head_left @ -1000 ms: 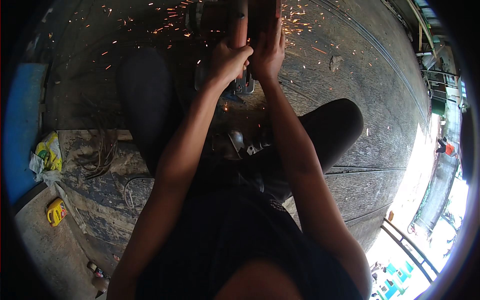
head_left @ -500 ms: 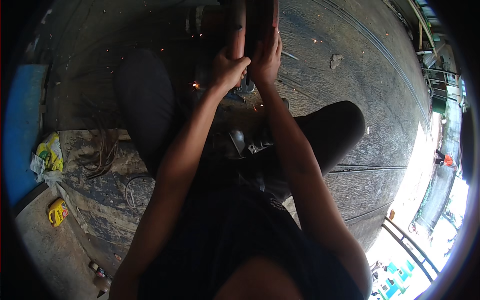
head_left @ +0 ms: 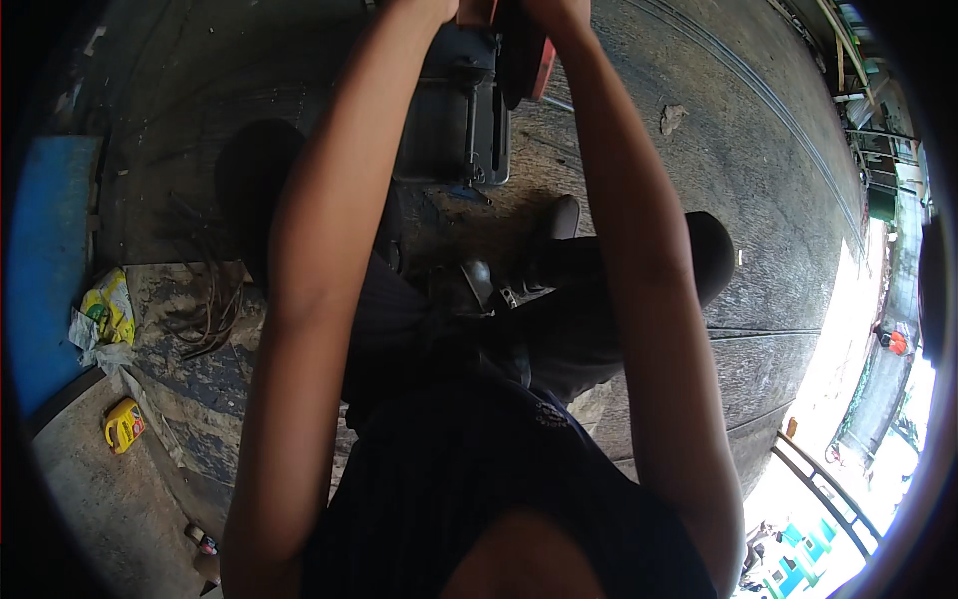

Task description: Cutting thin metal rods to size using a power chop saw.

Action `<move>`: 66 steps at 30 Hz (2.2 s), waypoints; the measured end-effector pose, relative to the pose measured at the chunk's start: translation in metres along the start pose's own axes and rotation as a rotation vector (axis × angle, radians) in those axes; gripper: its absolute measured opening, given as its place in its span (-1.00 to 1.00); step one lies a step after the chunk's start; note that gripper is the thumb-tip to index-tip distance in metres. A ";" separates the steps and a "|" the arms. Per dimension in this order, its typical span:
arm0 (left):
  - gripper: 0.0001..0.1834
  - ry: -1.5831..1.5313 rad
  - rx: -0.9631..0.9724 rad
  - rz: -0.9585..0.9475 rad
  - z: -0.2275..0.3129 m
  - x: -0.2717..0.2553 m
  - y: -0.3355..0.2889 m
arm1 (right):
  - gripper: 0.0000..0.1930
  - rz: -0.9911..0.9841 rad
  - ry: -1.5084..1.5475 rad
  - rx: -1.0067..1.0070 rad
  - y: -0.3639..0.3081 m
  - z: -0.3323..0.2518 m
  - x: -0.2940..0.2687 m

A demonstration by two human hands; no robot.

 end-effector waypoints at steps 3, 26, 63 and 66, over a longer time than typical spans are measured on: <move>-0.46 0.427 0.393 0.427 0.028 0.002 0.005 | -0.53 -0.021 -0.155 -0.091 0.034 0.041 0.022; -0.59 0.888 0.624 0.481 0.075 0.004 0.059 | -0.64 -0.859 0.519 1.418 -0.464 -0.028 0.052; -0.43 0.205 0.263 0.166 0.059 0.018 0.037 | -0.68 -0.665 0.084 0.387 -0.245 0.179 0.026; -0.42 0.173 0.183 0.237 0.060 0.012 0.046 | -0.69 -0.681 0.047 0.334 -0.227 0.165 0.019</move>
Point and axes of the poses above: each hand's wrist, its own y-axis towards the middle knuckle, its own x-axis out of the palm, z = x × y, the point moved 5 cm from there along y, towards the middle knuckle, and after that the axes turned 7 degrees about -x, right-handed, at the moved point
